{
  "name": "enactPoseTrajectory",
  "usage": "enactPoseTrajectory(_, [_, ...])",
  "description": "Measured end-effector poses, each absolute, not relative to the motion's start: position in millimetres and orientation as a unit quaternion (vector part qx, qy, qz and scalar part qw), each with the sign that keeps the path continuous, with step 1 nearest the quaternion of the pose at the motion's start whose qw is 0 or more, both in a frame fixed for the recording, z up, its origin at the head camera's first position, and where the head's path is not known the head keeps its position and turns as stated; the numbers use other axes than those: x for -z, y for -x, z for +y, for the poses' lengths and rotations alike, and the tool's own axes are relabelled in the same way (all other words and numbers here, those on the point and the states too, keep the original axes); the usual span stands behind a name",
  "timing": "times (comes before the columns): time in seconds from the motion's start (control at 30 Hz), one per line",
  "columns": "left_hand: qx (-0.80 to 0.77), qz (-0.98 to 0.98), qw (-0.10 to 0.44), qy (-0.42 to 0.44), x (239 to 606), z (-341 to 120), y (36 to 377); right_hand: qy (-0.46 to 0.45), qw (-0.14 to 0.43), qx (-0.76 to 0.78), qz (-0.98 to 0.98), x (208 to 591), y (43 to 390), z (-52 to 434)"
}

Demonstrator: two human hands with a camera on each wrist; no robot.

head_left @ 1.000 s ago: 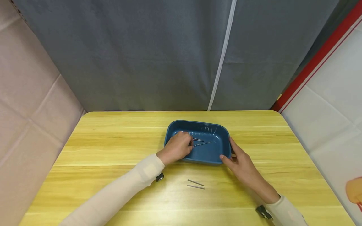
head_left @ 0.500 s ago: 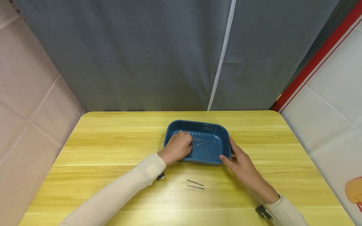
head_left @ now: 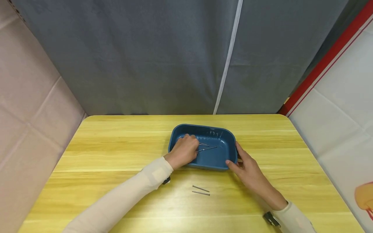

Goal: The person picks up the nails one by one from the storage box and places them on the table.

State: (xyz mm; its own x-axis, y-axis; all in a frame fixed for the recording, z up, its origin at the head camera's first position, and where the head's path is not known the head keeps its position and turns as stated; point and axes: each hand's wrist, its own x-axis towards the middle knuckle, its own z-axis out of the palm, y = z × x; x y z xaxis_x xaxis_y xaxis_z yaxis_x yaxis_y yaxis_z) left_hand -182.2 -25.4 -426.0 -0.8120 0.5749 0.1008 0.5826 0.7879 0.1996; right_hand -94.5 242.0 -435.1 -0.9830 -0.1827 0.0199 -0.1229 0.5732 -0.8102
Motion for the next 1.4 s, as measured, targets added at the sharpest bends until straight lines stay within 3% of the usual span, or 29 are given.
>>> enactPoseTrajectory(1.0, [0.156,-0.937,0.025,0.311,420.7,-25.9,179.0,0.084,0.031,0.448,0.89,433.8,94.6,242.0])
enactPoseTrajectory(1.4, [0.228,-0.924,0.004,0.307,418.4,-28.5,171.1,0.086,0.03,0.447,0.89,433.8,94.9,242.7])
